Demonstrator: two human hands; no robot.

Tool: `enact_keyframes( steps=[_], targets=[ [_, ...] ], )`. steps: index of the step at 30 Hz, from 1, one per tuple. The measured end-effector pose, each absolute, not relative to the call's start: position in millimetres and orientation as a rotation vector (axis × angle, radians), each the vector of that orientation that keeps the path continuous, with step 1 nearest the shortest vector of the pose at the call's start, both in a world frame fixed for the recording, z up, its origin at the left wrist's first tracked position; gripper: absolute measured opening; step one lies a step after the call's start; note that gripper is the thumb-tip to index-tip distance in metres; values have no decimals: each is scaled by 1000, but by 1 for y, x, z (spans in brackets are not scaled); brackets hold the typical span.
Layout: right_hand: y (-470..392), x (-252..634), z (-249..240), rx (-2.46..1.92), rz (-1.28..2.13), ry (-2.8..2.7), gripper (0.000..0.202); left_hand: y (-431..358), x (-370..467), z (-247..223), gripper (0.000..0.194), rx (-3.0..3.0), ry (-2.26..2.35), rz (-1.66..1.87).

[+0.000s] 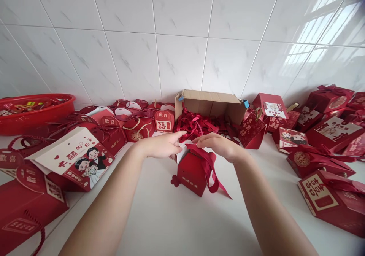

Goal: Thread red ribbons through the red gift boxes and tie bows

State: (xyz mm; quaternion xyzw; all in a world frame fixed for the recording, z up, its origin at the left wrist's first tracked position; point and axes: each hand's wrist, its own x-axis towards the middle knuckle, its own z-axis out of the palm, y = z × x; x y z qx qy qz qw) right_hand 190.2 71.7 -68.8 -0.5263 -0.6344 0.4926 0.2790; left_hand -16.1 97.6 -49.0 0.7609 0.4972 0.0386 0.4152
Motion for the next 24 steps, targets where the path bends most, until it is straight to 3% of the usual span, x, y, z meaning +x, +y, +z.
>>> enact_keyframes(
  steps=[6, 14, 24],
  targets=[
    [73, 189, -72, -1391, 1344, -1739, 20, 95, -14, -48, 79, 1910, 1203, 112],
    [72, 189, -68, -1209, 1458, -1792, 21, 96, -13, -47, 42, 2016, 1103, 70],
    [74, 194, -71, -1457, 1195, -1898, 19, 99, -9, -52, 26, 2126, 1073, 175]
  ],
)
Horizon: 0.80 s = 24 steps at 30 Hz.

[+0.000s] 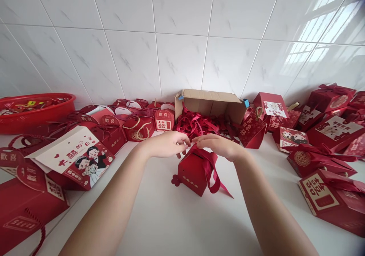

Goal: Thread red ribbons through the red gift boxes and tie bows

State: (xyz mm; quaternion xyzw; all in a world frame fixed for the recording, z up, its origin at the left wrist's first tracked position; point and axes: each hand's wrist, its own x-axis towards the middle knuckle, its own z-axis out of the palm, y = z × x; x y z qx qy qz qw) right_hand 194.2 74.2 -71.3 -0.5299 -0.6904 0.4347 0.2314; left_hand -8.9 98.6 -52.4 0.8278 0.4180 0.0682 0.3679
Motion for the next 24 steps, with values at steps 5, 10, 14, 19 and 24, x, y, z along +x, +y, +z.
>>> enact_keyframes(
  steps=[5, 10, 14, 19, 24],
  targets=[
    [74, 202, -71, -1474, 1163, -1970, 18, 97, -3, -54, 20, 2269, 1112, 174],
    [74, 209, -74, -1491, 1202, -2043, 24, 95, -1, -54, 15, 2280, 1137, 164],
    [74, 211, -75, -1531, 1167, -2071, 27, 93, 0, -53, 12, 2288, 1122, 173],
    [73, 208, -75, -1532, 1147, -2098, 28, 94, 2, -55, 10, 2275, 1084, 207],
    [71, 207, -72, -1586, 1075, -2105, 23, 97, 0, -57, 8, 2245, 1103, 341]
  ],
)
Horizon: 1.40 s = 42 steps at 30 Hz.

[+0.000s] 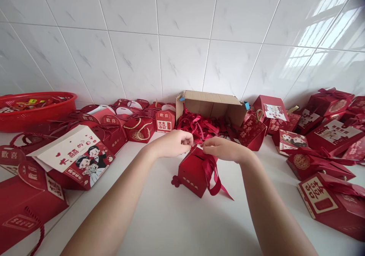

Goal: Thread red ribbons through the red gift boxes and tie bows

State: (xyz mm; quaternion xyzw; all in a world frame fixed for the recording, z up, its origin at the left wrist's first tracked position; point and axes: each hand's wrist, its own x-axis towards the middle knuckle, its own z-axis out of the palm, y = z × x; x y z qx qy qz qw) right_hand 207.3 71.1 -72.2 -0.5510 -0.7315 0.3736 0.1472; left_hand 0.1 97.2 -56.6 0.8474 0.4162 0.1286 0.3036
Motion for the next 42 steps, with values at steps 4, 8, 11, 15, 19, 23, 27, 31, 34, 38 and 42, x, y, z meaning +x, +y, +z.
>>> enact_keyframes(
  steps=[4, 8, 11, 15, 19, 23, 27, 31, 34, 38, 42],
  targets=[
    [64, 214, -61, -1640, 948, -2041, 24, 103, -7, -48, 6, 1917, 1114, 828],
    [52, 225, -47, -1733, 827, -2008, 16, 110, -23, -32, 4, 1247, 912, 1604],
    [45, 233, -40, -1833, 815, -2009, 11, 113, -37, -24, 7, 994, 764, 1902],
    [46, 233, -43, -1822, 878, -2274, 9, 114, -42, -27, 19, 1161, 926, 1862],
    [58, 226, -56, -1796, 866, -2394, 23, 113, -29, -42, 23, 1789, 1163, 1070],
    [70, 223, -68, -1701, 864, -2325, 23, 113, -17, -57, 33, 2111, 1174, 183],
    [74, 225, -71, -1680, 893, -2298, 22, 117, -17, -64, 28, 2155, 1145, 27],
    [75, 227, -69, -1630, 911, -2355, 10, 120, -23, -63, 18, 2219, 1032, 21],
    [77, 229, -72, -1572, 988, -2362, 18, 119, -25, -60, 14, 2248, 1085, 108],
    [80, 229, -75, -1508, 1053, -2388, 17, 116, -26, -55, 14, 2253, 1170, 181],
    [80, 228, -75, -1540, 1093, -2452, 8, 114, -31, -51, 14, 2281, 1156, 211]
  ],
)
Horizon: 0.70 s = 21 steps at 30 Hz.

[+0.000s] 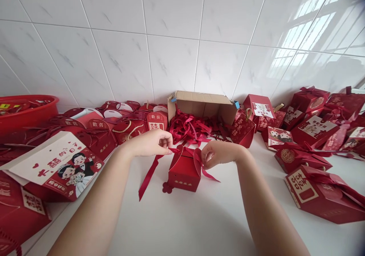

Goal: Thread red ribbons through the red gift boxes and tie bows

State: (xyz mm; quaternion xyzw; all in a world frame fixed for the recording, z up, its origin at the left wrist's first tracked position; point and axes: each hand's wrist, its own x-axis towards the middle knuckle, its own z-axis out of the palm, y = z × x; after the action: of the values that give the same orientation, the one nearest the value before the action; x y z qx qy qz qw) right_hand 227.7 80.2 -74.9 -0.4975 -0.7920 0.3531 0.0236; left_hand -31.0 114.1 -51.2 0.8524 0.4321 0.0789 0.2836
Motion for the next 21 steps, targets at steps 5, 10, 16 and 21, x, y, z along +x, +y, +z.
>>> enact_keyframes(
  steps=[5, 10, 16, 21],
  targets=[
    [85, 229, -78, -1607, 1082, -2418, 24, 115, -37, -50, 18, 2249, 1110, 170],
    [93, 227, -85, -1594, 1030, -2348, 34, 117, -32, -53, 16, 2242, 1120, 104],
    [93, 221, -88, -1376, 1142, -2400, 18, 116, -25, -56, 20, 2268, 1120, 28],
    [85, 233, -78, -1526, 1127, -2310, 10, 116, -32, -53, 18, 2275, 1125, 57]
  ],
)
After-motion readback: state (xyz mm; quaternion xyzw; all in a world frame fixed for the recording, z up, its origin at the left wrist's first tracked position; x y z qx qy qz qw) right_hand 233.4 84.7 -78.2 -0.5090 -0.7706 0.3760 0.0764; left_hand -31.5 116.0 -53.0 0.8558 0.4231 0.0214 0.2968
